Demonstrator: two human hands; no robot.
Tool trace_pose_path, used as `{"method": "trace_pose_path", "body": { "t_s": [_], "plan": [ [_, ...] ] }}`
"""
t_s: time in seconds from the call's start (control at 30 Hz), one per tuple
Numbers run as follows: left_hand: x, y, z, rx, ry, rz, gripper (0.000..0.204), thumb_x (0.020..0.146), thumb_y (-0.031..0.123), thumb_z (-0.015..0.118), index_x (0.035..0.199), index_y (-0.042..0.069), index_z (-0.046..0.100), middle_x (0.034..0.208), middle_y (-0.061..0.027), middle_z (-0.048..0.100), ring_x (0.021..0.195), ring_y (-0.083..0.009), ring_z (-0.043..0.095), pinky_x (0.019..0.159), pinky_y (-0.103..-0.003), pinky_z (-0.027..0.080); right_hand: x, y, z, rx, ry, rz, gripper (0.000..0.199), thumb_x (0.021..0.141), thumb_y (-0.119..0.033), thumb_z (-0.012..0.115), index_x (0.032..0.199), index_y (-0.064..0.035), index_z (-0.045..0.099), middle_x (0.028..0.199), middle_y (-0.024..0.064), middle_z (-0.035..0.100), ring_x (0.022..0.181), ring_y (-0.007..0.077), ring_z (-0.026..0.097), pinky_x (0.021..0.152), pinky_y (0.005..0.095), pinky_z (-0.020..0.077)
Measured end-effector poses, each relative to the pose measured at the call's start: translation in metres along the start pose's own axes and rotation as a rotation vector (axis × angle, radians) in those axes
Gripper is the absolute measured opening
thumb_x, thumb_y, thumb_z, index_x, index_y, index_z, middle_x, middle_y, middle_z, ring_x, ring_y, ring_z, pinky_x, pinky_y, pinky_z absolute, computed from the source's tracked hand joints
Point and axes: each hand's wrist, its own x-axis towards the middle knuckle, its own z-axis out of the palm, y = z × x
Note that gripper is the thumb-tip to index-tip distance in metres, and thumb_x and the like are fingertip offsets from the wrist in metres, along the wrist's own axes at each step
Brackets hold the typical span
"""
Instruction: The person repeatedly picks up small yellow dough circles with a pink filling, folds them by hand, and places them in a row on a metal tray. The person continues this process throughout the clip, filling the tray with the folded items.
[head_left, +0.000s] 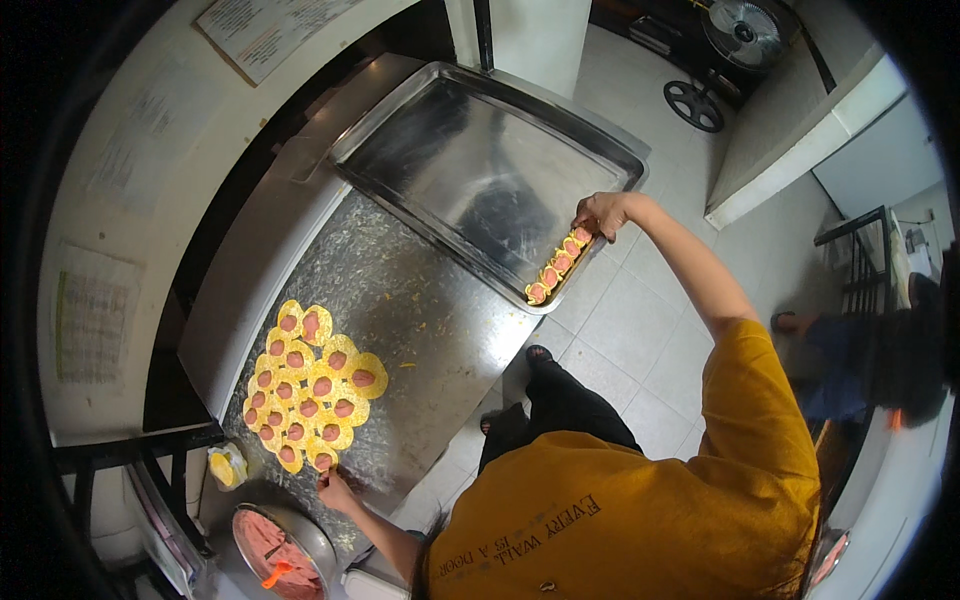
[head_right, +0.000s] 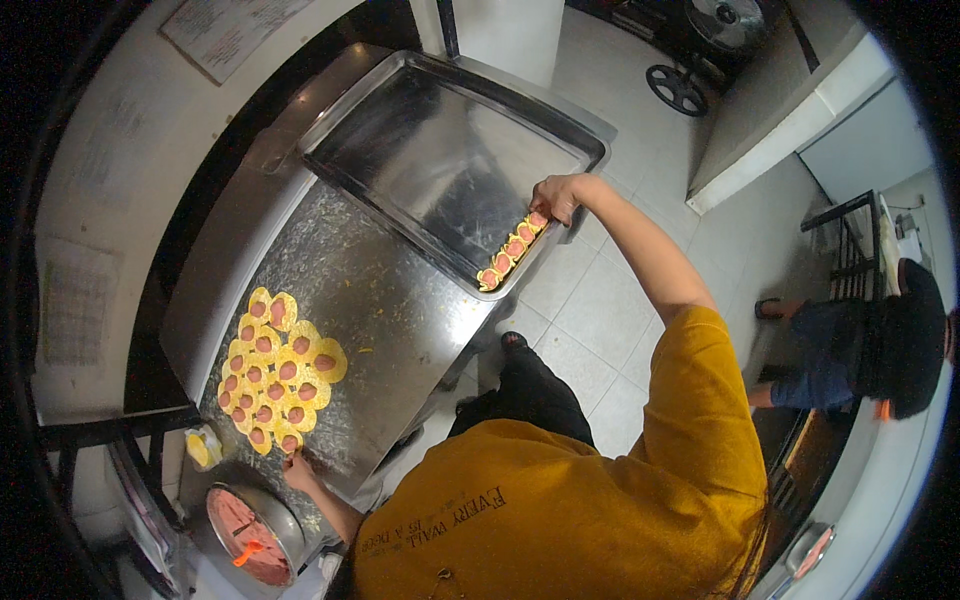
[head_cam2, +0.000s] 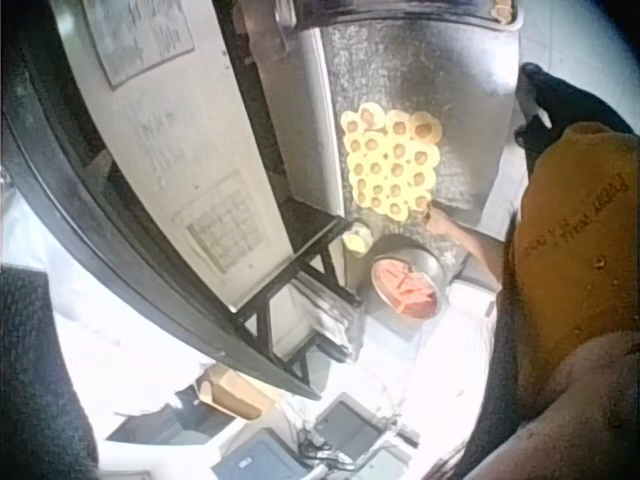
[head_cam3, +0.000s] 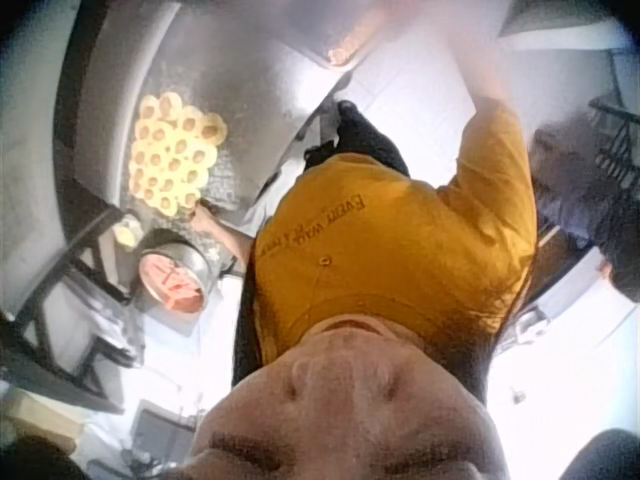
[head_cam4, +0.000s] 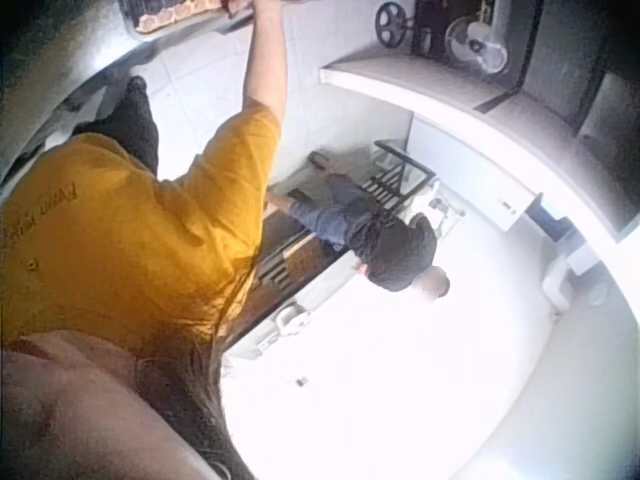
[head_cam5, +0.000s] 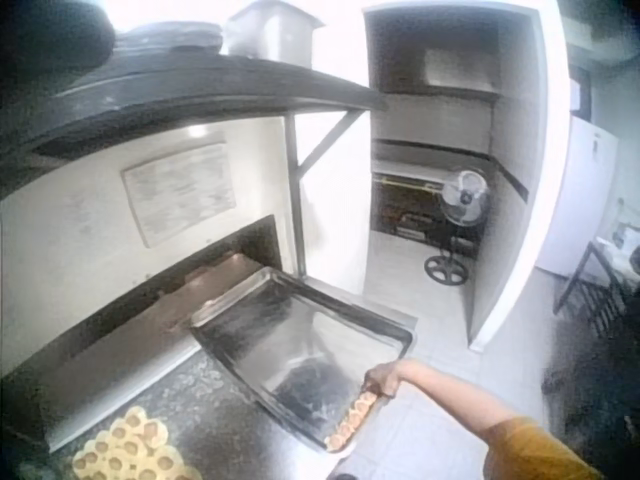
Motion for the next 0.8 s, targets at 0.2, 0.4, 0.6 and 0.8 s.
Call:
{"method": "trace_pose_path", "body": {
  "t_s": [0.2,0.4,0.6,0.8],
  "plan": [
    [-0.008,0.004,-0.007,-0.115,0.012,-0.009,0.023,0.07,0.023,0.068,0.071,0.002,0.06,0.072,-0.0096,0.064,0.06,-0.0238,0.059,0.059,-0.036,0.046,-0.005,-0.008,-0.008,0.055,-0.04,0.109,0.077,0.04,-0.007,0.076,0.115,-0.0081,0.059,0.098,0.006,0.067,0.088,0.0219,0.062,0.076,0.0317,0.0498],
    [-0.001,-0.016,0.004,-0.478,-0.07,-0.032,0.015,0.073,0.014,0.064,0.069,0.002,0.058,0.065,-0.0074,0.059,0.055,-0.0186,0.055,0.052,-0.03,0.046,-0.001,-0.02,-0.018,-0.096,-0.225,0.156,0.082,0.041,-0.013,0.077,0.119,-0.0065,0.055,0.105,0.0088,0.063,0.097,0.0254,0.059,0.083,0.0333,0.0475],
    [0.008,-0.041,0.019,-1.221,-0.16,-0.282,0.018,0.077,0.009,0.051,0.09,-0.003,0.054,0.096,-0.0126,0.056,0.082,-0.0213,0.057,0.069,-0.028,0.05,-0.046,-0.065,-0.038,0.1,0.398,0.062,0.088,0.059,-0.008,0.071,0.137,-0.0082,0.031,0.136,0.0129,0.036,0.119,0.0293,0.044,0.1,0.034,0.0371],
    [-0.034,-0.008,0.002,-1.632,-0.45,-0.36,0.028,0.075,0.008,0.05,0.1,-0.004,0.054,0.097,-0.0117,0.059,0.089,-0.0228,0.059,0.08,-0.031,0.049,-0.008,-0.191,0.01,0.971,0.508,-0.435,0.053,0.074,0.006,0.057,0.125,-0.0041,0.048,0.125,0.0056,0.051,0.113,0.016,0.049,0.095,0.0305,0.0407]
  ]
}}
